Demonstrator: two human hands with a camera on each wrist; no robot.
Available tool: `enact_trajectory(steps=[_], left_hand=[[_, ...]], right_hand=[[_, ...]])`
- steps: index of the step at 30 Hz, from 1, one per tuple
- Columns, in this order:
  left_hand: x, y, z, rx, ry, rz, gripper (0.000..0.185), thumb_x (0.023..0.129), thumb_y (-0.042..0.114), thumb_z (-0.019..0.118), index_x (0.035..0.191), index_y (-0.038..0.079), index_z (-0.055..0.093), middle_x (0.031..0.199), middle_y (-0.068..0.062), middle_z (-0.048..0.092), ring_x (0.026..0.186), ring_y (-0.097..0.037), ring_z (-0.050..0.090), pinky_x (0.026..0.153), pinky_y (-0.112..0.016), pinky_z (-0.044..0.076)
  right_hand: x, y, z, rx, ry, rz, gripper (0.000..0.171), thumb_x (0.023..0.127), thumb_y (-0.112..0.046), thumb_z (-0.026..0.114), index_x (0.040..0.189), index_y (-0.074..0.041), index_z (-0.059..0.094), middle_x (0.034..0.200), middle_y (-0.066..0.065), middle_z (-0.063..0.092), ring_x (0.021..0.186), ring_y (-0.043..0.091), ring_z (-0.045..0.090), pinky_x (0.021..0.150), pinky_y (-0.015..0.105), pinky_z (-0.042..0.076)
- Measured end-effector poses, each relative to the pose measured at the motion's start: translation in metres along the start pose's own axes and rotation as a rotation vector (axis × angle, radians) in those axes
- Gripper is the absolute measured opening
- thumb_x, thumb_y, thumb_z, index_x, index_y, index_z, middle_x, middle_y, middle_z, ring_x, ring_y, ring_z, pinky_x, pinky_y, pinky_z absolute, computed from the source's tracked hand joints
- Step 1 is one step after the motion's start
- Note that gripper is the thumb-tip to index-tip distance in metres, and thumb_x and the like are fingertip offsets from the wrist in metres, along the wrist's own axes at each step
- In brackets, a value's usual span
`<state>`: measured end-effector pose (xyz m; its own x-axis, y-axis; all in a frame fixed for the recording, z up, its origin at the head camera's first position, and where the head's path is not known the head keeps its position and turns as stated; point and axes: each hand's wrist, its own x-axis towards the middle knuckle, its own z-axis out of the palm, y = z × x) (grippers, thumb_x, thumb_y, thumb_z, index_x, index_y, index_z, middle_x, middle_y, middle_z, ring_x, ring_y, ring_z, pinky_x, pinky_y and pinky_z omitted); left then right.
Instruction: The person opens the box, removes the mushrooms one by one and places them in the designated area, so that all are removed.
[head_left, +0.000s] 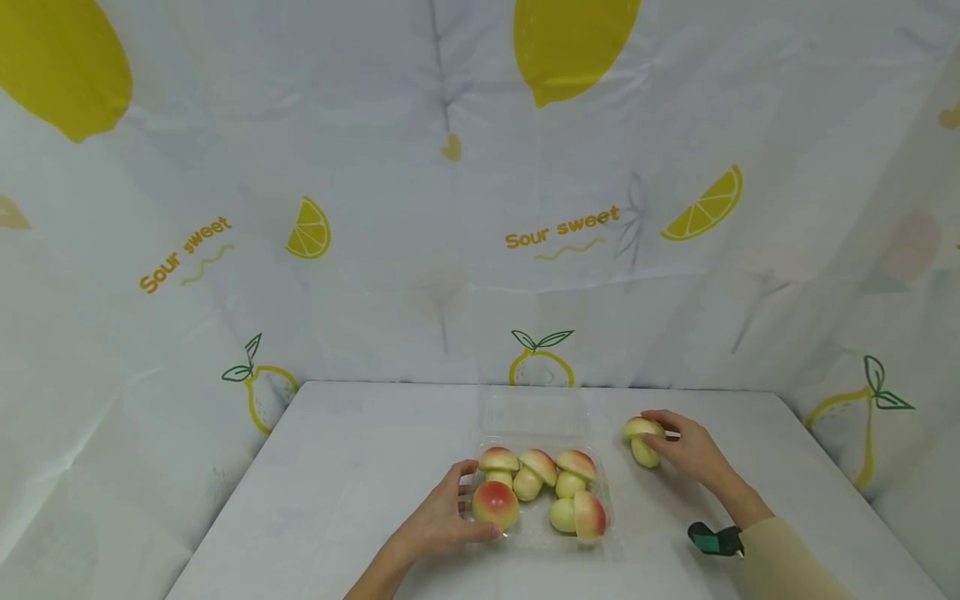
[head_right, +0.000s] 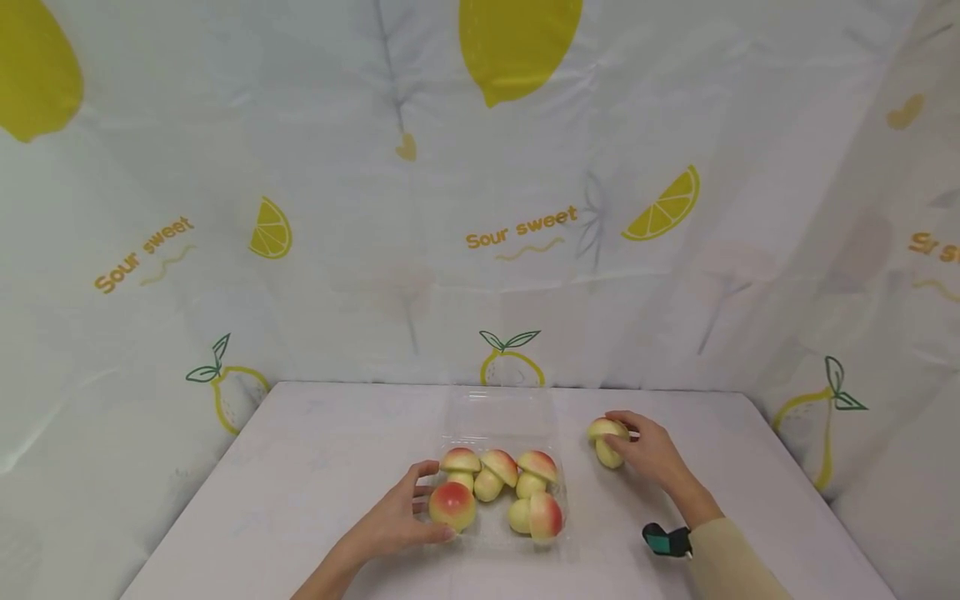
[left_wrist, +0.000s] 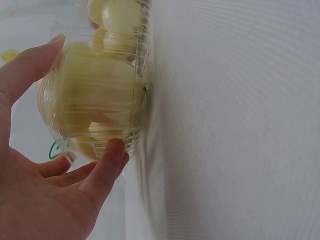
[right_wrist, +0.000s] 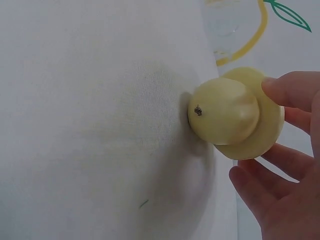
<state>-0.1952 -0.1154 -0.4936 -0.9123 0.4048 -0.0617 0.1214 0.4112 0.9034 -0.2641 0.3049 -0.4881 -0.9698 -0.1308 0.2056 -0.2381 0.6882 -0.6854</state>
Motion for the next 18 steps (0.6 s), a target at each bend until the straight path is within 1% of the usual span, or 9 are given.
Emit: enact_trajectory(steps=[5,9,13,18], left_hand=[[-0.0001,-0.0003,0.0,0.004,-0.002,0.003,0.098,0.077,0.034,0.089,0.151,0.004,0.033,0.148,-0.022,0.044,0.124,-0.039,0.056,0.101,-0.055,0.049],[0.0001,-0.0008,0.0001,0.004,-0.001,0.002,0.097,0.077,0.032,0.089,0.151,0.004,0.033,0.149,-0.022,0.044,0.124,-0.039,0.057,0.101,-0.055,0.049],[0.0001,-0.001,0.0002,0.003,0.001,0.001,0.097,0.077,0.031,0.089,0.151,0.004,0.033,0.149,-0.023,0.044,0.125,-0.04,0.056,0.101,-0.055,0.049],[-0.0002,-0.0002,0.0,-0.001,-0.001,-0.001,0.097,0.077,0.031,0.089,0.151,0.004,0.033,0.149,-0.024,0.044,0.125,-0.04,0.056,0.101,-0.055,0.049]], right_hand=[[-0.0009,0.0007,-0.0007,-0.014,0.011,-0.015,0.047,0.098,-0.022,0.071,0.133,0.008,0.059,0.133,0.031,0.058,0.121,0.049,0.055,0.095,0.055,0.053],[-0.0022,0.0001,-0.0011,-0.024,0.018,-0.021,0.046,0.097,-0.02,0.071,0.132,0.007,0.06,0.134,0.032,0.057,0.121,0.051,0.054,0.096,0.057,0.052],[-0.0034,-0.0015,-0.0005,-0.02,0.021,-0.022,0.044,0.097,-0.02,0.071,0.13,0.006,0.062,0.132,0.032,0.058,0.12,0.051,0.055,0.097,0.058,0.051],[-0.0049,-0.0046,0.0001,-0.031,0.022,-0.024,0.045,0.097,-0.021,0.071,0.131,0.006,0.061,0.132,0.031,0.058,0.12,0.05,0.056,0.097,0.058,0.051]])
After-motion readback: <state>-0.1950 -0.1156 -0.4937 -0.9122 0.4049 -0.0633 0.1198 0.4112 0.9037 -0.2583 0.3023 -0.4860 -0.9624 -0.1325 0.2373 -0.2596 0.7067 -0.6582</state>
